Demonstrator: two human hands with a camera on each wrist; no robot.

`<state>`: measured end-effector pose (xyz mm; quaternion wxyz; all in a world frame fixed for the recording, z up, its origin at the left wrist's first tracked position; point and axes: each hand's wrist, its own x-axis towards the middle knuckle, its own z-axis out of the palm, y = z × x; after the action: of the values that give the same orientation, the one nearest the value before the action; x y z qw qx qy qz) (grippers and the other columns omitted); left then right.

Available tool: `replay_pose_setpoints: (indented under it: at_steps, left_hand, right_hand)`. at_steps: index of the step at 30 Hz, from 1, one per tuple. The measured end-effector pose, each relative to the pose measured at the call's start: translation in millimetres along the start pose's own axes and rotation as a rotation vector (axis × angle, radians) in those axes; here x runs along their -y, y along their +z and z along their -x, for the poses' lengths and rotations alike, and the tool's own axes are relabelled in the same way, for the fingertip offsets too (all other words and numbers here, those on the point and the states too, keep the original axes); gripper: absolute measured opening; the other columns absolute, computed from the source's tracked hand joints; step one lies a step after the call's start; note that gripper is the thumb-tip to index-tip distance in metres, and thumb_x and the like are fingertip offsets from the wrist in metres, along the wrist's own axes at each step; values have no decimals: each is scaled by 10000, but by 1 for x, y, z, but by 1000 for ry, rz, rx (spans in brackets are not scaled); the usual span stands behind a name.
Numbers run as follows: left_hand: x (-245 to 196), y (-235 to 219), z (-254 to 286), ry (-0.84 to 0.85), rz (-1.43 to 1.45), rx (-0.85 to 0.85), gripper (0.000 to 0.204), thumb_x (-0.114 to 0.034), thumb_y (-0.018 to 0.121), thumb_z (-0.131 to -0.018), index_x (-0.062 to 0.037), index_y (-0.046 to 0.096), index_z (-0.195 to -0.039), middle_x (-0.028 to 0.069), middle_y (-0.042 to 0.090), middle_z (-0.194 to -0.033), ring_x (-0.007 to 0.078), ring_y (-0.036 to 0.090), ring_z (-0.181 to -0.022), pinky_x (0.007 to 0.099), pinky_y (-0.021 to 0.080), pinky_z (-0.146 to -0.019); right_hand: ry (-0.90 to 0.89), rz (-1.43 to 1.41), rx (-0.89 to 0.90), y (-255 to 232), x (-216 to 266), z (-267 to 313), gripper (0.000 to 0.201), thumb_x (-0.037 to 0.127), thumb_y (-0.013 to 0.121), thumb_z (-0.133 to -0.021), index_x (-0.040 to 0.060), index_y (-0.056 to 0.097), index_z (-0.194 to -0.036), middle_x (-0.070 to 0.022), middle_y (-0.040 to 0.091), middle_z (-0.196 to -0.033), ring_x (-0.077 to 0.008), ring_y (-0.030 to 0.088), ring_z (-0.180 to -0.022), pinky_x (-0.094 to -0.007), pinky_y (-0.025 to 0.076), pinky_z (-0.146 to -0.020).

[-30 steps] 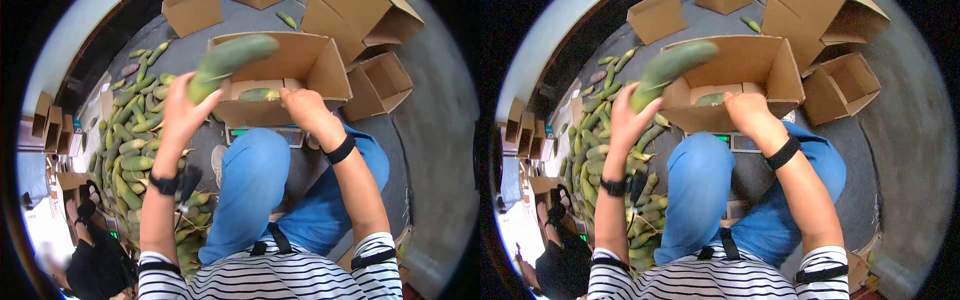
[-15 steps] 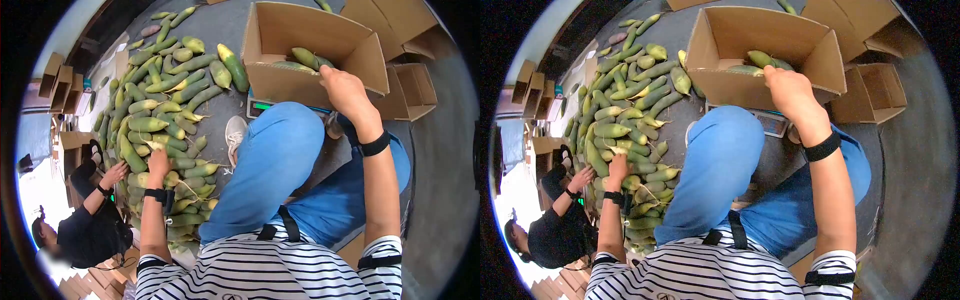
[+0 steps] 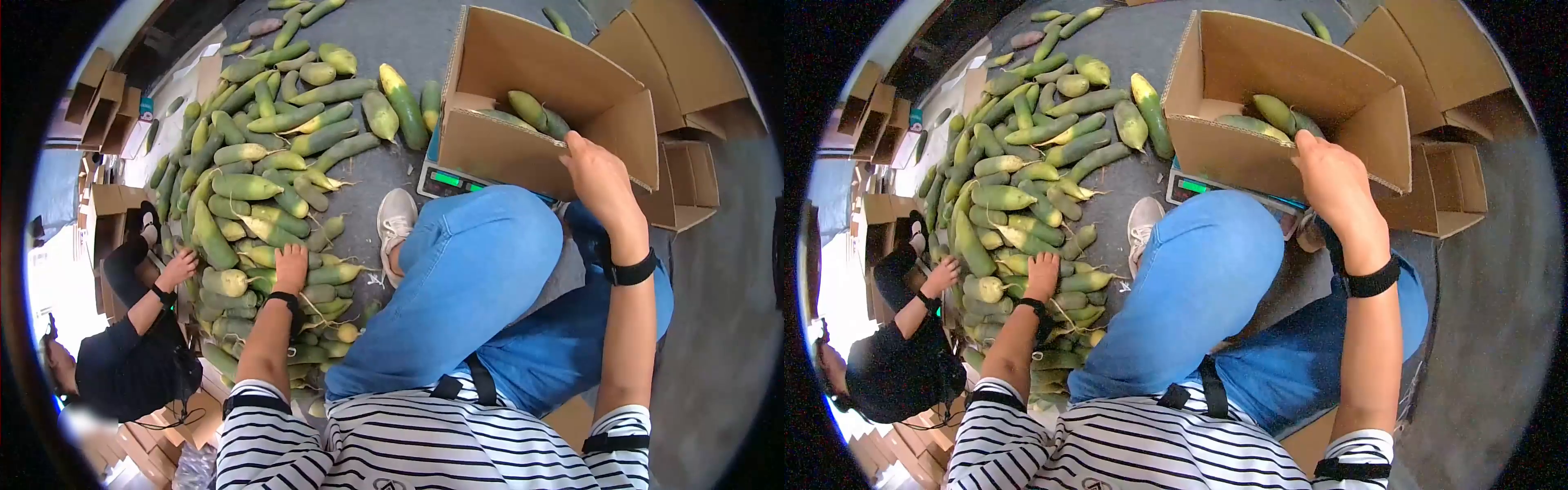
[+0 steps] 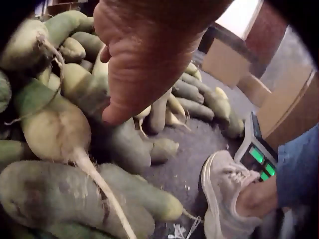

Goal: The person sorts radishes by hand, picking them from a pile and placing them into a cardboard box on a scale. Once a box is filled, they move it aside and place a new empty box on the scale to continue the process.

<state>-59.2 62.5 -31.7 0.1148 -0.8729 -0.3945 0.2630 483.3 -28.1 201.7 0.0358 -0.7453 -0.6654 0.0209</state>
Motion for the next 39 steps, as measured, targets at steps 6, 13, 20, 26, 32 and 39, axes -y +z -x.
replay_pose_setpoints:
  at_steps: [6,13,20,26,32,39]
  left_hand:
    - [4,-30,-12,-52,106,134,389,-114,661,-708,-108,559,-1084,101,539,-1129,273,477,-1092,446,386,-892]
    - [3,-121,-29,-315,1321,-462,530,-165,730,-762,45,484,-1182,173,562,-1132,255,545,-1047,353,423,-907]
    - [-33,-379,-49,102,1732,-1027,513,-25,713,-755,32,459,-1197,114,542,-1169,196,549,-1035,332,471,-887]
    - [-95,-446,-118,434,997,-1135,546,-156,730,-747,-7,468,-1202,168,543,-1111,306,548,-1022,387,450,-880]
    - [-101,-411,-114,410,1180,-788,472,-258,664,-815,-5,505,-1181,159,557,-1111,280,542,-1054,346,433,-898]
    - [-44,-199,-102,-216,1203,-585,395,-193,665,-796,3,544,-1116,157,577,-1056,274,565,-974,337,444,-865]
  right_hand:
    - [16,52,-35,5,-1,0,103,108,543,-833,26,501,-879,-172,626,-822,-344,621,-782,-435,494,-652]
    - [33,79,-61,11,-1,0,102,68,471,-819,42,539,-891,-131,644,-820,-291,650,-777,-396,518,-648]
    - [44,38,-82,18,-1,3,82,112,529,-837,42,503,-870,-117,603,-768,-297,611,-749,-401,488,-632]
    - [16,-19,-71,15,-2,4,93,89,526,-825,24,502,-886,-161,616,-822,-330,615,-806,-426,491,-663]
    - [-33,28,-67,7,4,8,73,89,493,-840,42,512,-893,-149,629,-814,-321,629,-773,-413,499,-651]
    - [35,19,2,6,-2,6,123,119,563,-832,28,488,-867,-165,617,-792,-341,610,-780,-438,480,-677]
